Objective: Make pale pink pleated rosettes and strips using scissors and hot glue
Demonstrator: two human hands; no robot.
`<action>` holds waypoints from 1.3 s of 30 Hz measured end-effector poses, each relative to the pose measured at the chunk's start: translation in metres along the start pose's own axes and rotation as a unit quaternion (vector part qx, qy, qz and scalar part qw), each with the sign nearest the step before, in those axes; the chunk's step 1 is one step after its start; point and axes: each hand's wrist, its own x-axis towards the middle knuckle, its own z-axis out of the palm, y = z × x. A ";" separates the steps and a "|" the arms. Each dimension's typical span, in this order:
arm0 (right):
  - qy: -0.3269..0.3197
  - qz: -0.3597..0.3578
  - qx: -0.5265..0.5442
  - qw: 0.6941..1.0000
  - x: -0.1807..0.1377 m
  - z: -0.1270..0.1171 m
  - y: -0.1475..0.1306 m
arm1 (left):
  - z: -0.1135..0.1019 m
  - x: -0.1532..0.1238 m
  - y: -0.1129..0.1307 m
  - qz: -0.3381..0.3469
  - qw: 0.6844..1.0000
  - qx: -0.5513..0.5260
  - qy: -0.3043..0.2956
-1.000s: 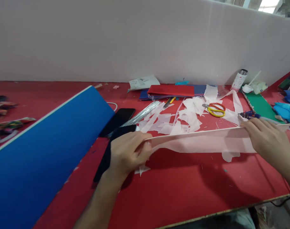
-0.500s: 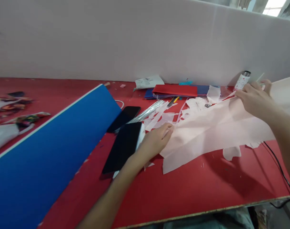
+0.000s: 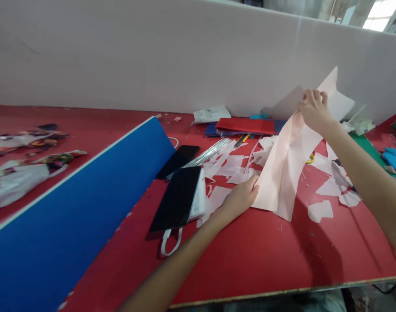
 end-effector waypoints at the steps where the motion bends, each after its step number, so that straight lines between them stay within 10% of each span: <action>1: 0.005 -0.004 0.010 1.000 0.006 0.002 -0.007 | 0.003 -0.001 0.001 -0.008 1.000 0.007 0.002; 11: 0.058 0.007 0.102 0.993 0.049 0.021 -0.073 | 0.012 -0.006 0.011 -0.043 0.998 0.051 0.002; 19: -0.096 -0.057 0.285 0.952 -0.029 0.054 -0.125 | 0.020 -0.009 0.007 -0.028 0.991 0.125 0.025; 28: -0.153 -0.102 0.267 0.946 -0.137 0.047 -0.098 | 0.013 -0.009 0.008 -0.021 0.996 0.081 0.029; 39: -0.238 -0.073 0.211 0.945 -0.164 0.065 -0.081 | 0.022 -0.009 -0.006 -0.014 0.984 0.179 0.016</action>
